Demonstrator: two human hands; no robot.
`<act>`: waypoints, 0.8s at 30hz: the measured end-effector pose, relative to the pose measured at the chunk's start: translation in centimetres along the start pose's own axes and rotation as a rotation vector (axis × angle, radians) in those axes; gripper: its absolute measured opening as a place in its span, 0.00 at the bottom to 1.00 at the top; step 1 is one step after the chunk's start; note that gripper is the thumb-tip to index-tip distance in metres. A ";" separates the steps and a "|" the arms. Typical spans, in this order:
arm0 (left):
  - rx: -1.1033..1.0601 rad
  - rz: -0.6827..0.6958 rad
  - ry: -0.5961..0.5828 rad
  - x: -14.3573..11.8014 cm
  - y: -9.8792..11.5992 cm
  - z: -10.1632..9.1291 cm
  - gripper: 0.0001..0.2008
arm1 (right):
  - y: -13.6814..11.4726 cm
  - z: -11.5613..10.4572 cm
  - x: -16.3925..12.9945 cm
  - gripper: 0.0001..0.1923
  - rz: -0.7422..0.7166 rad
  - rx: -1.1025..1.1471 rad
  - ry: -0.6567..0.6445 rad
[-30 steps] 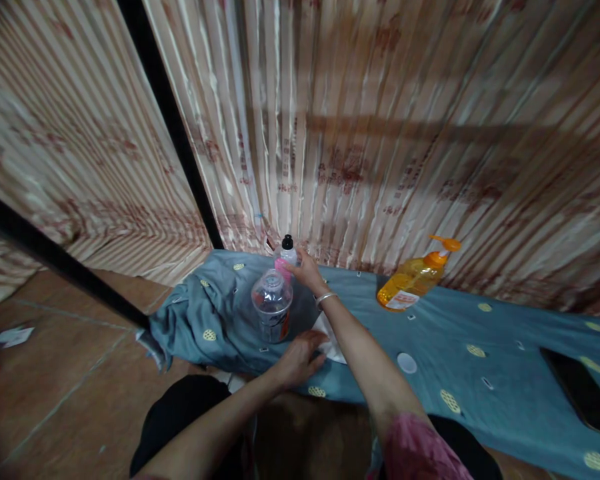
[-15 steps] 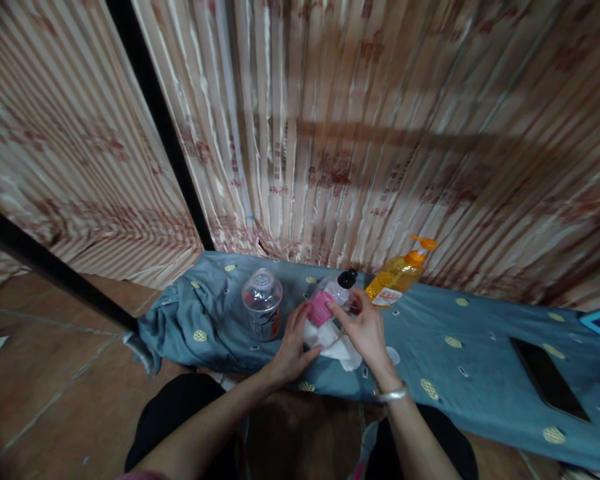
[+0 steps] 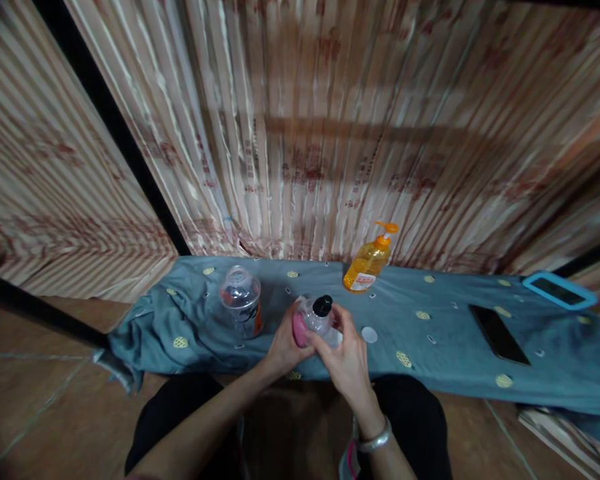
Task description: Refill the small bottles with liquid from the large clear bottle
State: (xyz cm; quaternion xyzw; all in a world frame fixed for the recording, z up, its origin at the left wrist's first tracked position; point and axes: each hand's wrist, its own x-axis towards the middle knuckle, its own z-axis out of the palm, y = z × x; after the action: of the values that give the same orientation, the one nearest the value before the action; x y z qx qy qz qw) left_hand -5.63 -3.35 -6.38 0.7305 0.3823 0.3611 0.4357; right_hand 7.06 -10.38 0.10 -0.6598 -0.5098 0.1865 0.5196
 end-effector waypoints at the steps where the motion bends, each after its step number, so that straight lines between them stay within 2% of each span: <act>1: 0.006 0.007 -0.007 -0.2 0.0 0.1 0.47 | -0.1 -0.2 0.1 0.30 -0.005 0.027 0.031; 4: 0.009 0.015 -0.030 -0.9 0.0 0.2 0.46 | -0.4 -0.3 0.3 0.21 -0.013 0.107 0.084; 7: -0.012 0.011 -0.062 -1.7 0.2 -0.1 0.43 | -0.7 0.0 0.0 0.17 -0.011 0.157 0.060; 12: -0.106 -0.038 -0.185 -3.2 1.2 -1.3 0.37 | -0.8 -0.6 -0.1 0.16 -0.008 0.246 -0.124; 15: -0.174 -0.069 -0.232 -3.9 1.5 -1.9 0.36 | 0.1 -1.6 0.2 0.21 0.001 0.325 -0.246; 19: -0.183 -0.105 -0.226 -4.2 1.5 -2.4 0.35 | 1.1 -1.7 0.2 0.25 -0.006 0.400 -0.200; 24: -0.142 -0.108 -0.231 -4.3 1.6 -2.5 0.35 | 0.6 -0.5 0.0 0.24 -0.031 0.360 -0.160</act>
State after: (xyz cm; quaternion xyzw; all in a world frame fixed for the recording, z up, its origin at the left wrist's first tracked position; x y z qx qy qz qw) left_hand -9.29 -6.70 -4.87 0.7130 0.3419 0.2768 0.5459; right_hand 7.70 -10.62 -0.23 -0.5311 -0.5180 0.3184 0.5901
